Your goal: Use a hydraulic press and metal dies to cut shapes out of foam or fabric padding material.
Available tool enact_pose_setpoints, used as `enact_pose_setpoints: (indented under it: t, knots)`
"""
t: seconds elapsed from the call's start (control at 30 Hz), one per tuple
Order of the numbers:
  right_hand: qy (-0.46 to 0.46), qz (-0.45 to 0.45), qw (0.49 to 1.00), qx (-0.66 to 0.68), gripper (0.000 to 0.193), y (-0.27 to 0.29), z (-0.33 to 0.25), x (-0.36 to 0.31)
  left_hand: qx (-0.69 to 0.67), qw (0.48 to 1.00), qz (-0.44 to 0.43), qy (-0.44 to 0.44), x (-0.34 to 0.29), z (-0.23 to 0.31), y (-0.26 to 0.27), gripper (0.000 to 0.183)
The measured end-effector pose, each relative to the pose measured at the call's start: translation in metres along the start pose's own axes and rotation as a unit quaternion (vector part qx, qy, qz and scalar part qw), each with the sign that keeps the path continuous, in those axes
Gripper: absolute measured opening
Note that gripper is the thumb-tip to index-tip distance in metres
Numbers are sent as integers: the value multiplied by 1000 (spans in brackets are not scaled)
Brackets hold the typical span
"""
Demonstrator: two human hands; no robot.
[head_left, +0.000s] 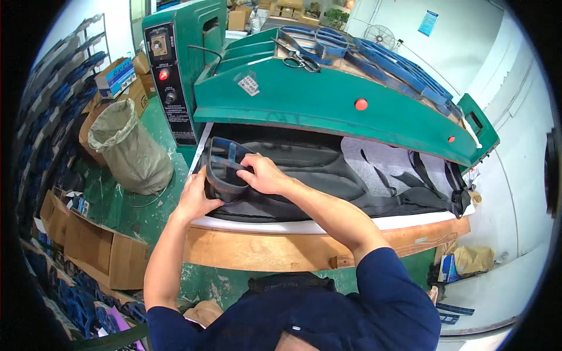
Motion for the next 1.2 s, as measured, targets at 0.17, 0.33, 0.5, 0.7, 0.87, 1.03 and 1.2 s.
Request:
enact_pose_setpoints:
  t: [0.17, 0.33, 0.5, 0.7, 0.87, 1.03, 1.2]
  knots:
    - [20, 67, 992, 109, 21, 34, 0, -14, 86, 990, -62, -94, 1, 13, -13, 78]
    - [145, 192, 964, 110, 21, 116, -33, -49, 134, 989, -52, -35, -4, -12, -12, 71]
    - [-25, 151, 926, 346, 15, 191, 17, -85, 55, 997, -28, -47, 7, 0, -11, 75]
    - [-84, 153, 880, 442, 21, 192, 87, -132, -307, 951, 13, -32, 21, 132, -71, 83]
    - [-34, 177, 869, 460, 25, 221, 116, -177, -679, 676, -152, 244, 27, 200, -232, 83]
    - [-26, 153, 899, 410, 23, 272, 163, -259, -662, 723, -23, 195, 51, 279, -290, 55]
    - [52, 209, 956, 198, 27, 401, 178, -329, -536, 835, 44, 114, 80, 296, -275, 57]
Point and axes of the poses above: each hand's wrist, its own x-axis towards the middle knuckle, its own y-axis out of the back of the hand, z = x × y, the point moved 10 cm from there along x, towards the middle knuckle, and after that the axes turned 3 degrees about -x, right-handed, at the moved point
